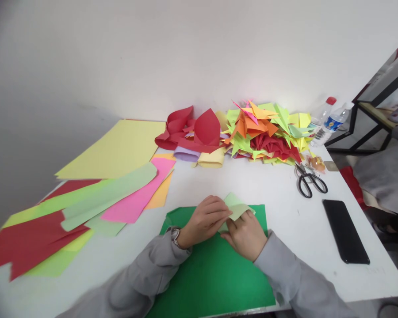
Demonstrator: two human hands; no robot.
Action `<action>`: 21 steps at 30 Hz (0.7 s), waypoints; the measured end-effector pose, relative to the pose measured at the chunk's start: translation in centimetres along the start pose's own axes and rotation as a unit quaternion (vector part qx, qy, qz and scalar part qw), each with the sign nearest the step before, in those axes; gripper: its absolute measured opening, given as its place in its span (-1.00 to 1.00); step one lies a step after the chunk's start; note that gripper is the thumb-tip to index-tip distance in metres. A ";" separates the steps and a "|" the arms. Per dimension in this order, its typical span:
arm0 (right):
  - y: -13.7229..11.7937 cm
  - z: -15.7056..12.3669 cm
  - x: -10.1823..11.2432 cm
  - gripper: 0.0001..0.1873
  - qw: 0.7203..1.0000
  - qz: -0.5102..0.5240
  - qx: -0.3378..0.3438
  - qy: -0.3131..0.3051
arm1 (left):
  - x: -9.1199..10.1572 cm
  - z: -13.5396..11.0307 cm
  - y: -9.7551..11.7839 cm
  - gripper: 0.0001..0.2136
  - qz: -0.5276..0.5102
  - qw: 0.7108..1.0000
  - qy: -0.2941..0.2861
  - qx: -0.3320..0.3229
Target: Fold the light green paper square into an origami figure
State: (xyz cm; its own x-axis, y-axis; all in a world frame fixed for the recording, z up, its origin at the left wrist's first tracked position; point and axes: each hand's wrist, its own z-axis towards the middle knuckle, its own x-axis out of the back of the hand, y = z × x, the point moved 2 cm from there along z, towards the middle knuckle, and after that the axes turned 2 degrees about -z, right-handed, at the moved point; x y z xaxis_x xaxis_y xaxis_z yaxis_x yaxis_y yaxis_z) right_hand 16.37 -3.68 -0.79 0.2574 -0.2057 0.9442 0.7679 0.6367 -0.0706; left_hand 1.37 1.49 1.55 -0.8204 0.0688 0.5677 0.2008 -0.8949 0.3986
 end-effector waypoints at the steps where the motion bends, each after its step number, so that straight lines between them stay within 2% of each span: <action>1: 0.0 0.0 0.0 -0.68 1.000 0.002 0.000 0.000 | 0.0 0.0 0.1 -0.92 -0.001 1.000 0.002 -0.002; 8: 0.0 0.0 -0.1 -0.72 1.000 0.002 0.005 -0.001 | 0.0 0.2 0.7 -0.92 -0.002 1.000 0.022 -0.011; 16: -0.2 0.2 0.3 -0.73 0.998 0.006 0.025 0.056 | -0.3 0.2 1.5 -0.93 0.003 0.999 0.036 -0.022; 21: -0.3 0.3 0.2 -0.74 0.997 0.008 0.031 0.068 | -0.3 0.3 1.9 -0.91 -0.005 0.998 0.061 -0.031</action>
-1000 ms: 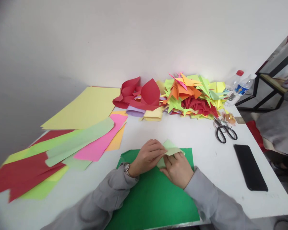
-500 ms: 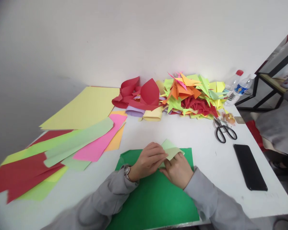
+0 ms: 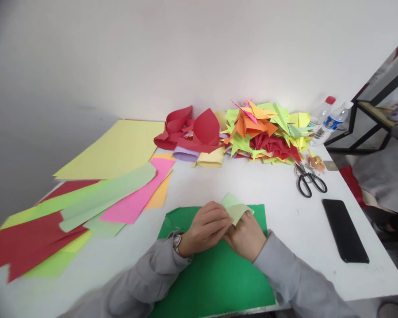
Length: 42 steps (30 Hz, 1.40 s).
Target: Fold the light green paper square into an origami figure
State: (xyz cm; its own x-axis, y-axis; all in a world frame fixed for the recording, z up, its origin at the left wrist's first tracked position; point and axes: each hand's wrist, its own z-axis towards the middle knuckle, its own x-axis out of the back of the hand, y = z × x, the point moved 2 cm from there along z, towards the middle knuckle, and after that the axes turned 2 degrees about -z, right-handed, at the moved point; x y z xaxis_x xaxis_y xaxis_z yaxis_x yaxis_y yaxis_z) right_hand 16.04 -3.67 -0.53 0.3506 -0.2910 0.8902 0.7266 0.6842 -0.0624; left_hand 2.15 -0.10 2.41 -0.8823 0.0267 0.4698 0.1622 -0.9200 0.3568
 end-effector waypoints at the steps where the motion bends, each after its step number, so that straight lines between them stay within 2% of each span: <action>1: 0.0 0.0 0.0 -0.74 1.000 0.002 -0.002 0.001 | 0.0 0.0 0.1 -0.91 -0.001 1.000 0.000 -0.002; 11: -0.1 0.3 0.2 -0.74 1.000 0.006 -0.008 0.028 | -0.6 -0.4 0.7 -0.91 -0.009 1.000 -0.008 0.000; 33: 0.1 0.0 0.0 -0.79 0.999 0.044 -0.026 0.001 | -0.2 -0.2 1.5 -0.90 0.014 0.999 -0.036 -0.036; 39: 0.0 0.2 0.2 -0.75 0.997 0.057 -0.045 -0.035 | 0.1 0.1 2.0 -0.86 0.007 0.998 -0.022 -0.059; 42: -0.1 0.4 0.6 -0.73 0.996 0.053 -0.044 -0.051 | 0.3 0.0 1.9 -0.87 0.012 0.999 0.016 -0.030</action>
State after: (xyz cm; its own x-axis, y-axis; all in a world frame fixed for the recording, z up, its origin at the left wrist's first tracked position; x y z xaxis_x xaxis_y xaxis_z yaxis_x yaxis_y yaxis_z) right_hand 15.91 -3.61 0.21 0.3693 -0.1478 0.9175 0.7391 0.6451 -0.1937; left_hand 2.21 -1.83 3.25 -0.8928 -0.0068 0.4505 0.1569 -0.9420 0.2966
